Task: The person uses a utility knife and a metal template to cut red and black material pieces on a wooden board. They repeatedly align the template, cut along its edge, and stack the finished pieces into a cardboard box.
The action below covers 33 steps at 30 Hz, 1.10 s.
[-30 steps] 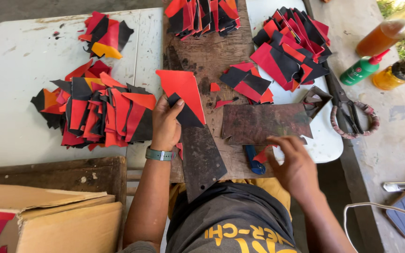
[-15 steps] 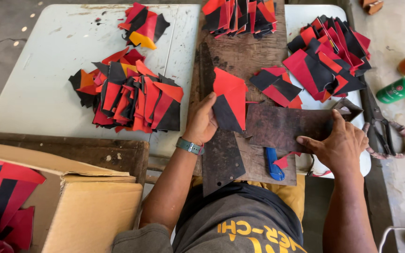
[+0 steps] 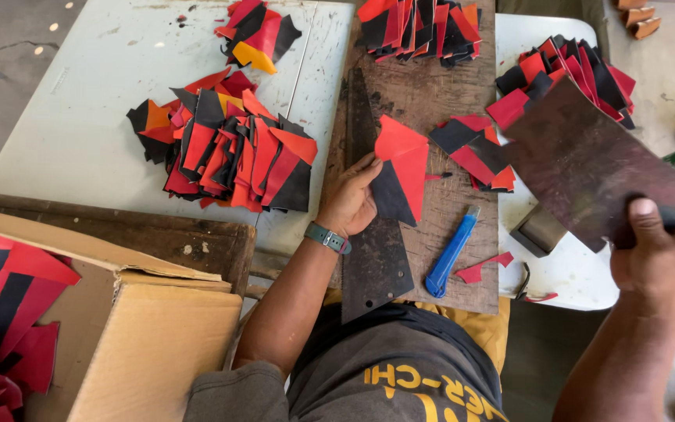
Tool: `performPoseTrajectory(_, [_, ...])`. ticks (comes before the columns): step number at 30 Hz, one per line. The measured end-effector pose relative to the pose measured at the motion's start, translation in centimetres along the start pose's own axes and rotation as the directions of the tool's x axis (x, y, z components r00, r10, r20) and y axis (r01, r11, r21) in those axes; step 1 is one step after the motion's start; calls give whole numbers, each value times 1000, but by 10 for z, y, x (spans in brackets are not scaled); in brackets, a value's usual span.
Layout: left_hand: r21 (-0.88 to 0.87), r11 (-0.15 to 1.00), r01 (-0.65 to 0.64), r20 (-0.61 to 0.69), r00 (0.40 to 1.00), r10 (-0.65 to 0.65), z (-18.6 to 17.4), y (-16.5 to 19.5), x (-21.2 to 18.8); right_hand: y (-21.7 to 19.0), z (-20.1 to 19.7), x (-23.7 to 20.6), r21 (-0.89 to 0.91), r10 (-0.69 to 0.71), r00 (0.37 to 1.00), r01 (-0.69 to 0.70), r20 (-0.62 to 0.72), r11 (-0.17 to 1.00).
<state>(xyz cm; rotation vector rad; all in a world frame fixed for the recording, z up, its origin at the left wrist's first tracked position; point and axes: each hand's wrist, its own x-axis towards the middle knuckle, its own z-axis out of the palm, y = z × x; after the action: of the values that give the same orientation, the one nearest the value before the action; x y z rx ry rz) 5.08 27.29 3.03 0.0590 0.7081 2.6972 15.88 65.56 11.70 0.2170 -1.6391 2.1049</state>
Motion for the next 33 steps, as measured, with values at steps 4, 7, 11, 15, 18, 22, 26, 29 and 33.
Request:
performPoseTrajectory(4, [-17, 998, 63, 106, 992, -61, 19, -9, 1, 4, 1, -1, 88, 137, 989, -142, 60, 986])
performPoseTrajectory(7, [67, 993, 102, 230, 967, -114, 28, -17, 4, 38, 14, 4, -129, 225, 970, -213, 89, 969])
performPoseTrajectory(11, [177, 983, 41, 199, 977, -77, 25, -21, 16, 64, 19, 12, -193, 299, 952, -281, 71, 940])
performPoseTrajectory(15, [203, 978, 46, 225, 970, -92, 19, -19, 17, 62, 22, 13, -164, 254, 963, -238, 90, 957])
performPoseTrajectory(18, [212, 976, 56, 188, 977, -97, 17, -17, 16, 58, 28, 11, -166, 261, 962, -244, 86, 955])
performPoseTrajectory(22, [211, 976, 47, 194, 977, -89, 12, -16, 19, 65, 32, 12, -218, 256, 965, -237, 64, 947])
performPoseTrajectory(26, [200, 980, -3, 244, 969, -47, 3, -21, 29, 75, 32, 17, -336, 158, 985, -127, 64, 933])
performPoseTrajectory(29, [216, 976, -30, 248, 968, -25, -3, -26, 37, 78, 32, 18, -287, 158, 987, -144, 26, 947])
performPoseTrajectory(33, [225, 973, -54, 233, 972, 0, -5, -28, 41, 75, 33, 19, -250, 161, 986, -148, 31, 957])
